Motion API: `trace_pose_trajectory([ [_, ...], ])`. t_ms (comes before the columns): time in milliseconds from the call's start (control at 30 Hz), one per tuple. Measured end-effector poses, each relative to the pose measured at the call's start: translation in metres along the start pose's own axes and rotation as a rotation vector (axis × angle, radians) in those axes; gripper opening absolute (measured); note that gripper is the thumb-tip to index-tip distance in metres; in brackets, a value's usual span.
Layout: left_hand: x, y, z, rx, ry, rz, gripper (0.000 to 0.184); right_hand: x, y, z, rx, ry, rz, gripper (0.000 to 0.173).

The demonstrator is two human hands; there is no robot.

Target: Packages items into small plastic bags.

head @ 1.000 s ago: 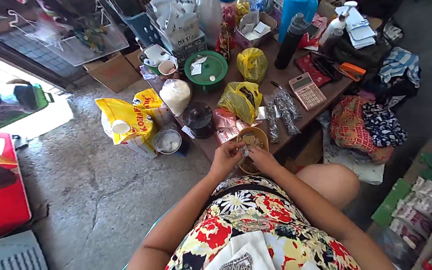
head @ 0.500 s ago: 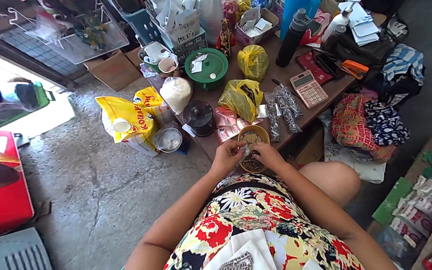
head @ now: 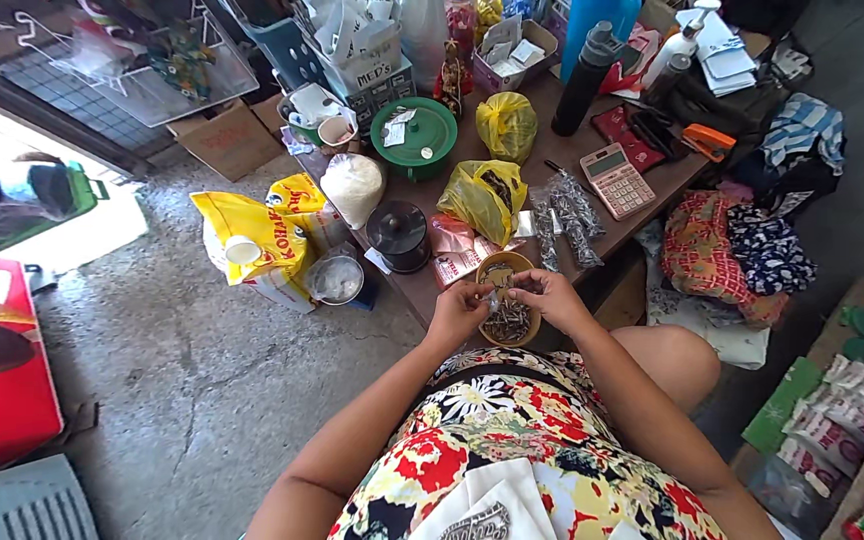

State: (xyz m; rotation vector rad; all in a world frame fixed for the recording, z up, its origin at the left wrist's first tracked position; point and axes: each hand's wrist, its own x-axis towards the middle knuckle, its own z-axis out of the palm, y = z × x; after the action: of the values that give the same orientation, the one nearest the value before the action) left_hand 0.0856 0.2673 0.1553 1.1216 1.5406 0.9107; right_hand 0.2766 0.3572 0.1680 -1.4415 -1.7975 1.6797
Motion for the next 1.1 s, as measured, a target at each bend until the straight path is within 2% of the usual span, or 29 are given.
trace_pose_trajectory([
  [200, -0.001, 0.001, 0.001, -0.011, 0.002, -0.006, 0.026, -0.01, -0.009, 0.014, 0.262, -0.057, -0.006, 0.023],
  [267, -0.001, 0.001, 0.002, -0.018, 0.008, -0.007, 0.025, -0.01, -0.007, 0.019, 0.273, -0.068, 0.019, 0.023],
  [467, -0.003, -0.001, 0.003, -0.002, 0.02, 0.027, 0.027, -0.012, -0.004, 0.014, -0.078, -0.179, 0.051, 0.029],
  [700, -0.004, -0.001, 0.009, 0.116, -0.037, 0.127, 0.028, -0.012, -0.026, 0.012, -0.522, -0.248, 0.031, 0.025],
  [1100, -0.004, 0.0, 0.007, 0.152, -0.02, 0.068, 0.028, -0.013, -0.038, 0.018, -0.806, -0.358, 0.063, 0.029],
])
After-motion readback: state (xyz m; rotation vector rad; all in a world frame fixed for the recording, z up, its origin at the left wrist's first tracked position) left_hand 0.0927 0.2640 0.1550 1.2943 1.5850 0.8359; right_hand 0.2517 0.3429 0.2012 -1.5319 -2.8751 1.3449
